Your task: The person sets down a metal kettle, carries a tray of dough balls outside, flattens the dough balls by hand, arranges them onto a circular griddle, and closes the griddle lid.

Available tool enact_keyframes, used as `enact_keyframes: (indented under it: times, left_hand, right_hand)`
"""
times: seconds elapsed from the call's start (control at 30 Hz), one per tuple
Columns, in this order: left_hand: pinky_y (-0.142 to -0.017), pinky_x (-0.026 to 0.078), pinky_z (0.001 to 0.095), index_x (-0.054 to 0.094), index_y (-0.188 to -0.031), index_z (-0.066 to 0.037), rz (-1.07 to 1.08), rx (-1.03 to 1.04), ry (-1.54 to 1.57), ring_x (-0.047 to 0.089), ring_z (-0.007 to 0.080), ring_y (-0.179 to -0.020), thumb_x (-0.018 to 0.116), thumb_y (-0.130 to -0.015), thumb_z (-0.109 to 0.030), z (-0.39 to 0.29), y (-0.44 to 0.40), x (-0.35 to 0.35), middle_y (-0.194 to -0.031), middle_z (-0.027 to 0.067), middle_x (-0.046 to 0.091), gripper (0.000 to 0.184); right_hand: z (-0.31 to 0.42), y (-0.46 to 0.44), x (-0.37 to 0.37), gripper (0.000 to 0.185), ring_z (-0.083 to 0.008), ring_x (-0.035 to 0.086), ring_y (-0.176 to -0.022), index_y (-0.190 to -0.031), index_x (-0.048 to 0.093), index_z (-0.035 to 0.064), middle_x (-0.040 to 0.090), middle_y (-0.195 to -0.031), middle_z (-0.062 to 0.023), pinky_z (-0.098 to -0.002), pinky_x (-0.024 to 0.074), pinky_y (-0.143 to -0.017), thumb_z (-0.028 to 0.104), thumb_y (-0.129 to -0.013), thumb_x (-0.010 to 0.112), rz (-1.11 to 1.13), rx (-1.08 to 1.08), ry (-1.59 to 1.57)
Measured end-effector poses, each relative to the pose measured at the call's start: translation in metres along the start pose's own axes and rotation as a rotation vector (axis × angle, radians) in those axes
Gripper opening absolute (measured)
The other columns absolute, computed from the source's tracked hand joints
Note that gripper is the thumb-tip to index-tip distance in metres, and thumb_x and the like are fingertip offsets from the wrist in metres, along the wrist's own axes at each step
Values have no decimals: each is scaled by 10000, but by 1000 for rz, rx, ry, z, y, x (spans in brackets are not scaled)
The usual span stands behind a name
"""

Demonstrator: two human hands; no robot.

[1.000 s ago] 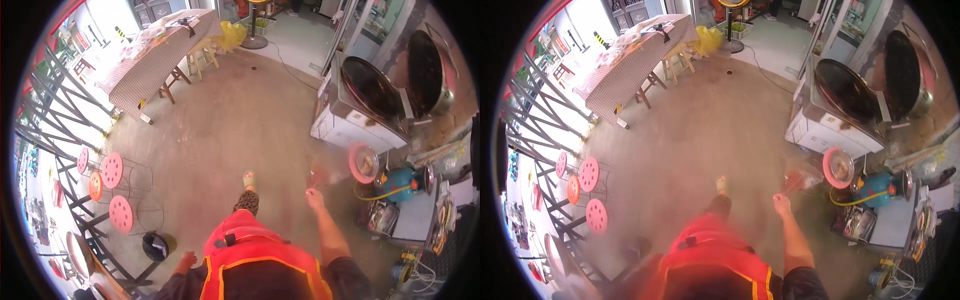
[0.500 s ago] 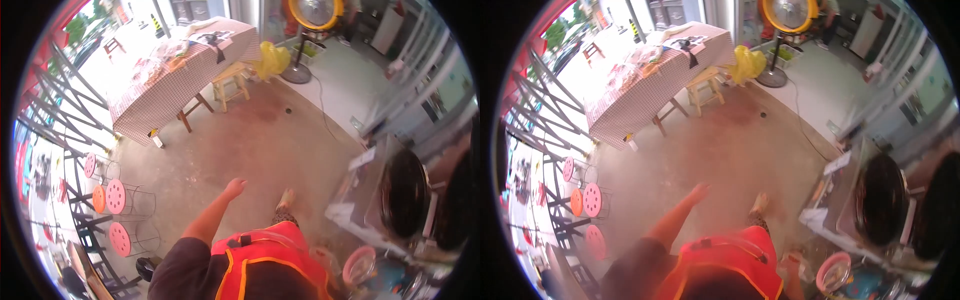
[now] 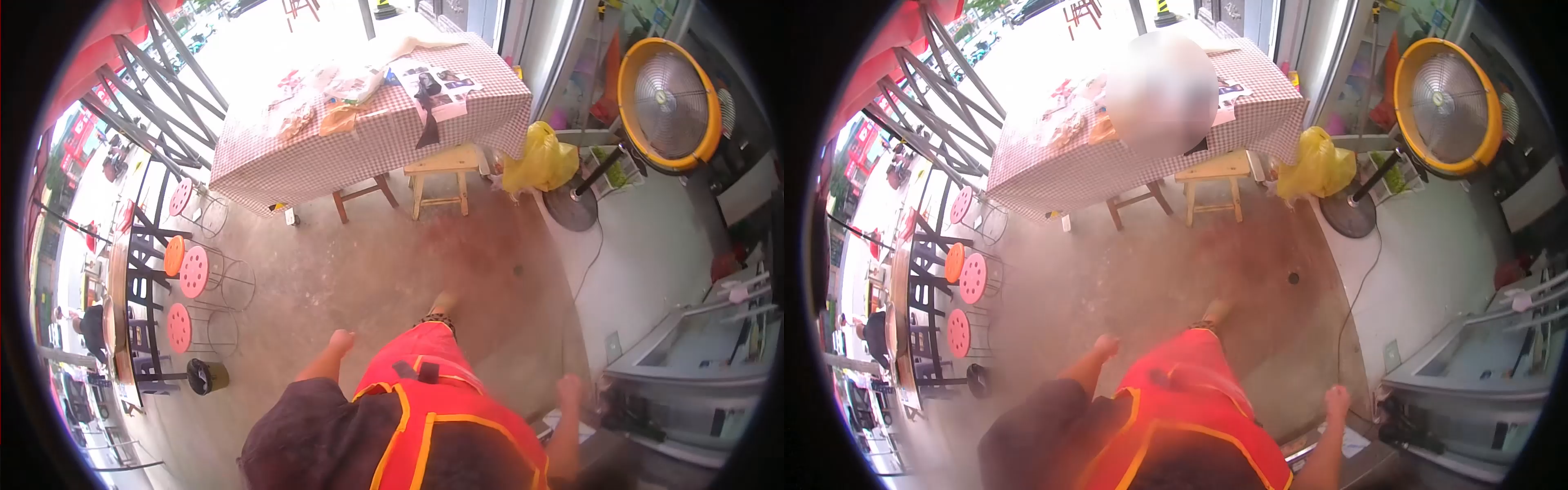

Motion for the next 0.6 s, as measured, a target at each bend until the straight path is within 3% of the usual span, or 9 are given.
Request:
enact_keyframes:
  times: [0.1, 0.2, 0.27, 0.3, 0.33, 0.4, 0.47, 0.53, 0.6]
  left_hand:
    - [-650, 512, 418, 667, -731, -25, 203, 198, -337, 645, 327, -752, 521, -802, -235, -31, -56, 22, -753, 177, 650, 266]
    - [-563, 489, 403, 654, -690, -31, 176, 422, -490, 637, 286, -641, 527, -827, -217, -93, -107, -52, -652, 152, 633, 263]
    - [-520, 453, 382, 649, -729, -31, 171, -193, 424, 597, 231, -582, 547, -849, -241, -131, -150, -120, -609, 113, 604, 263]
    - [-514, 440, 368, 640, -778, -18, 71, -128, 715, 579, 206, -589, 546, -861, -257, -182, -151, -176, -633, 90, 597, 270]
    - [-508, 427, 354, 632, -826, -5, -28, -64, 1007, 560, 181, -597, 545, -873, -273, -232, -144, -237, -657, 67, 589, 286]
    - [-552, 448, 325, 614, -945, 24, -119, 61, 971, 567, 158, -676, 543, -877, -265, -288, -148, -310, -758, 46, 603, 306]
    - [-621, 469, 298, 600, -1027, 28, -195, 268, 980, 571, 149, -730, 539, -877, -262, -323, -166, -324, -814, 51, 615, 333]
    - [-701, 481, 300, 614, -1038, 7, -219, 175, 878, 583, 158, -776, 553, -863, -266, -351, -161, -345, -845, 76, 631, 330]
    - [-745, 481, 353, 628, -1001, -7, -185, 154, 939, 612, 228, -812, 554, -850, -274, -362, -196, -308, -888, 128, 646, 314]
  right_hand:
    - [68, -91, -6, 173, -137, 549, -698, -955, 590, 13, 583, -779, -57, -290, 452, -617, 135, -857, 516, -4, -161, -59]
    - [117, -77, 9, 223, -254, 562, -738, -836, 582, 24, 597, -831, -140, -410, 449, -671, 237, -849, 518, 22, -63, 67]
    - [141, -74, 30, 226, -292, 571, -781, -878, 585, 22, 603, -861, -159, -413, 451, -698, 233, -856, 507, 114, -153, 362]
    - [121, -102, 52, 234, -307, 574, -816, -932, 590, 24, 606, -879, -161, -414, 452, -716, 228, -860, 500, 233, -227, 547]
    - [113, -103, 54, 224, -275, 577, -814, -933, 598, 16, 617, -872, -146, -397, 458, -728, 211, -854, 522, 204, -126, 389]
    - [121, -138, 73, 206, -211, 585, -809, -934, 615, 0, 637, -859, -115, -362, 470, -752, 178, -843, 565, 212, -43, 100]
    - [100, -135, 63, 201, -216, 584, -806, -928, 614, 3, 633, -854, -118, -364, 469, -745, 178, -844, 560, 280, -137, 341]
    - [90, -169, 55, 197, -220, 584, -803, -921, 613, 7, 629, -848, -121, -365, 468, -737, 179, -845, 554, 432, -341, 701]
    - [68, -177, 39, 193, -225, 583, -800, -915, 611, 10, 624, -843, -125, -367, 468, -730, 180, -846, 549, 465, -278, 775]
Point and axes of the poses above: each hand's wrist, its own y-axis away from the middle knuckle, its own x-axis out of the palm, z = x × y, the point moved 5 cm from there along -y, towards the middle knuckle
